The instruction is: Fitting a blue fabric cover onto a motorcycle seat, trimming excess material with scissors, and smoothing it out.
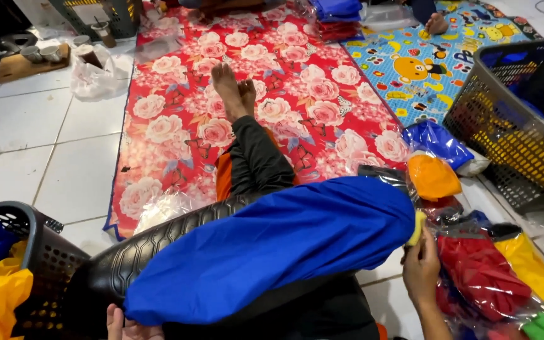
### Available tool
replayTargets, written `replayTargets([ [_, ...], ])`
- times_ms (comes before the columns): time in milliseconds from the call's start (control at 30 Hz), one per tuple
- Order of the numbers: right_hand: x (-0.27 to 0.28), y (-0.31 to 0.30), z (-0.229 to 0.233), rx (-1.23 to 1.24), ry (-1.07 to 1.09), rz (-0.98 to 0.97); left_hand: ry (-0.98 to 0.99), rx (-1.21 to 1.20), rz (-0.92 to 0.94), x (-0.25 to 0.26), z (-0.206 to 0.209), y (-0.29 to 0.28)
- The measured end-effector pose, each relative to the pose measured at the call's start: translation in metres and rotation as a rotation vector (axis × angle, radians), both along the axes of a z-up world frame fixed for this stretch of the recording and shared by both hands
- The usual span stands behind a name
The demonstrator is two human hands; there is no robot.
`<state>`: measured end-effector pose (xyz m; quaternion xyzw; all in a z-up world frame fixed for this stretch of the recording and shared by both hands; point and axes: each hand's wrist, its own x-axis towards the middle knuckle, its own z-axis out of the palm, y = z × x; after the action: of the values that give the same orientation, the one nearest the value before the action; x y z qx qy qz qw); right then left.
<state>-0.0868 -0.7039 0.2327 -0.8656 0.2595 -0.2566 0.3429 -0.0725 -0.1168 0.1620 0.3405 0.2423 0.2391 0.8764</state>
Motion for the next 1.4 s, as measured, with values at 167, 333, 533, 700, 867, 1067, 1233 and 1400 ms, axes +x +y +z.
replayTargets([
  [167, -0.005, -0.006, 0.002, 0.283, 0.227, -0.018, 0.035, 0.07, -0.014, 0.001, -0.002, -0.002],
  [333, -0.013, 0.022, 0.099, 0.321, -0.165, -0.05, -0.066, 0.019, -0.138, 0.001, -0.044, 0.027],
  [533, 0.014, -0.005, -0.017, 0.301, 0.118, 0.02, -0.19, -0.101, 0.007, -0.005, 0.035, -0.026],
  [700, 0.0, 0.012, 0.0, 0.573, 0.21, -0.017, -0.125, -0.121, -0.004, -0.005, 0.035, -0.023],
  [867, -0.01, 0.008, 0.038, 0.537, -0.123, -0.068, -0.109, -0.117, -0.035, -0.002, 0.032, -0.026],
  [1067, -0.002, -0.001, -0.032, -0.452, -0.404, -0.219, -0.137, -0.129, -0.026, 0.003, 0.029, -0.028],
  [1233, 0.016, -0.041, -0.102, -0.12, 0.285, -0.154, -0.172, -0.114, -0.051, -0.001, 0.032, -0.028],
  [1400, -0.009, -0.015, -0.074, -0.033, -0.301, -0.096, -0.277, -0.039, -0.041, 0.002, 0.009, -0.029],
])
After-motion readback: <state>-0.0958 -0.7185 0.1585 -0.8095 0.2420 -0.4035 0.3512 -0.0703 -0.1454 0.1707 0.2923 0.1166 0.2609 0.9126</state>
